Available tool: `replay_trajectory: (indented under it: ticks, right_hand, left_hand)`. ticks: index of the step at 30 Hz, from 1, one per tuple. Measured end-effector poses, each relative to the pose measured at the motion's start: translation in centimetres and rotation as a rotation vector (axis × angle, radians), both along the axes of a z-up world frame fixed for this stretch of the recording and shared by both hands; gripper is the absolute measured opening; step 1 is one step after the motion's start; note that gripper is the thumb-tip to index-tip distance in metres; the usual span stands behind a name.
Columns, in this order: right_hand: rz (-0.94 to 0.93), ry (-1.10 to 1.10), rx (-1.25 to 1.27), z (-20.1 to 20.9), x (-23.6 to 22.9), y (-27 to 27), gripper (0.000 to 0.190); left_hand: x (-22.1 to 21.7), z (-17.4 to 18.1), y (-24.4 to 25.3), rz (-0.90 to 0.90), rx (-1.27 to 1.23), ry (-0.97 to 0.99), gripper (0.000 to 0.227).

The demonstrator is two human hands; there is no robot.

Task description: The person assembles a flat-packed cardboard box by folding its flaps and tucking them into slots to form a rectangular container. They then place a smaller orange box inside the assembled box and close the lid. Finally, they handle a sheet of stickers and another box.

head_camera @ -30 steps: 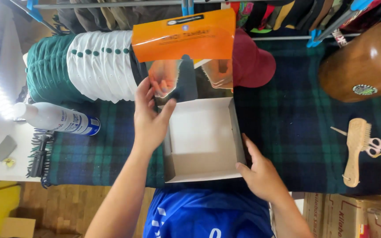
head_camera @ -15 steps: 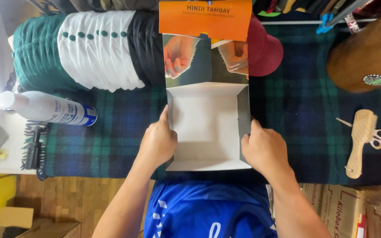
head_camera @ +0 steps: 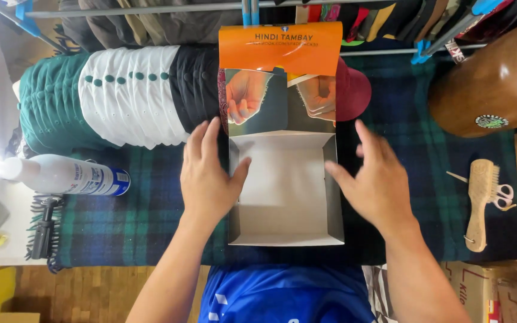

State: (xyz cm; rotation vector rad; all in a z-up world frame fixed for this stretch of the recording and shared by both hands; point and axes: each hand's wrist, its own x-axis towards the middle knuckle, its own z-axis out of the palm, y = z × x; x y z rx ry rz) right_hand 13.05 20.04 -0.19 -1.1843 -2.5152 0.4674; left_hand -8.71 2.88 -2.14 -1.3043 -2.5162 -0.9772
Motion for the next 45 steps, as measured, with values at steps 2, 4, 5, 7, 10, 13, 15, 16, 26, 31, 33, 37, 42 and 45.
replay_trajectory:
  ticks: [2, 4, 5, 7, 10, 13, 15, 16, 26, 31, 33, 37, 42, 45]
  right_hand:
    - [0.034, 0.088, 0.093, 0.0, -2.7, 0.9, 0.082]
    - [0.071, 0.178, 0.191, -0.3, -5.5, 1.5, 0.084]
    - [0.031, 0.033, 0.085, -0.7, -7.0, 1.9, 0.099]
    - [-0.011, -0.101, -0.015, -1.5, -8.7, 2.6, 0.113]
    - [-0.043, -0.145, -0.106, -3.9, -8.6, 2.8, 0.106]
    - [0.048, 0.000, 0.049, -7.1, -7.6, 2.8, 0.089]
    - [0.025, 0.274, 0.378, -9.7, -7.4, 3.9, 0.055]
    - [0.026, 0.278, 0.383, -9.6, -7.2, 3.8, 0.055]
    - [-0.070, 0.103, -0.003, -4.9, -8.0, 2.2, 0.122]
    - [-0.101, 0.090, -0.280, -3.9, -7.5, 2.7, 0.118]
    - [-0.111, 0.154, -0.324, -4.0, -7.5, 2.7, 0.114]
    - [-0.112, 0.289, -0.372, -5.6, -7.5, 2.7, 0.111]
    - [0.021, 0.519, -0.296, -4.6, -6.4, 1.9, 0.057]
    - [-0.192, 0.677, -0.220, -10.3, -4.6, 3.2, 0.029]
  left_hand:
    - [-1.1, -0.3, 2.8, -0.025, -0.039, 0.115, 0.091]
    - [-1.6, -0.7, 4.9, -0.045, -0.074, 0.231, 0.096]
    - [-1.8, -1.0, 5.9, -0.015, -0.160, 0.191, 0.113]
    - [-2.1, -1.6, 6.9, 0.014, -0.237, 0.160, 0.130]
    - [-2.5, -3.3, 6.4, 0.013, -0.010, 0.090, 0.114]
    - [-2.8, -4.9, 5.4, 0.036, 0.161, 0.131, 0.075]
    - [-3.0, -5.3, 5.0, -0.010, 0.226, 0.138, 0.055]
    - [-3.0, -5.1, 4.6, -0.008, 0.231, 0.142, 0.055]
    - [-5.0, -7.9, 3.2, 0.198, 0.587, -0.629, 0.043]
    - [-6.1, -9.2, 2.7, 0.219, 0.891, -1.349, 0.009]
    - [-5.8, -9.4, 2.8, 0.196, 0.963, -1.440, 0.019]
    - [-5.0, -8.7, 3.2, 0.169, 0.988, -1.434, 0.012]
    - [-4.1, -6.0, 3.4, 0.144, 1.017, -1.383, 0.016]
    - [-5.4, -9.6, 3.4, 0.112, 1.033, -1.336, 0.022]
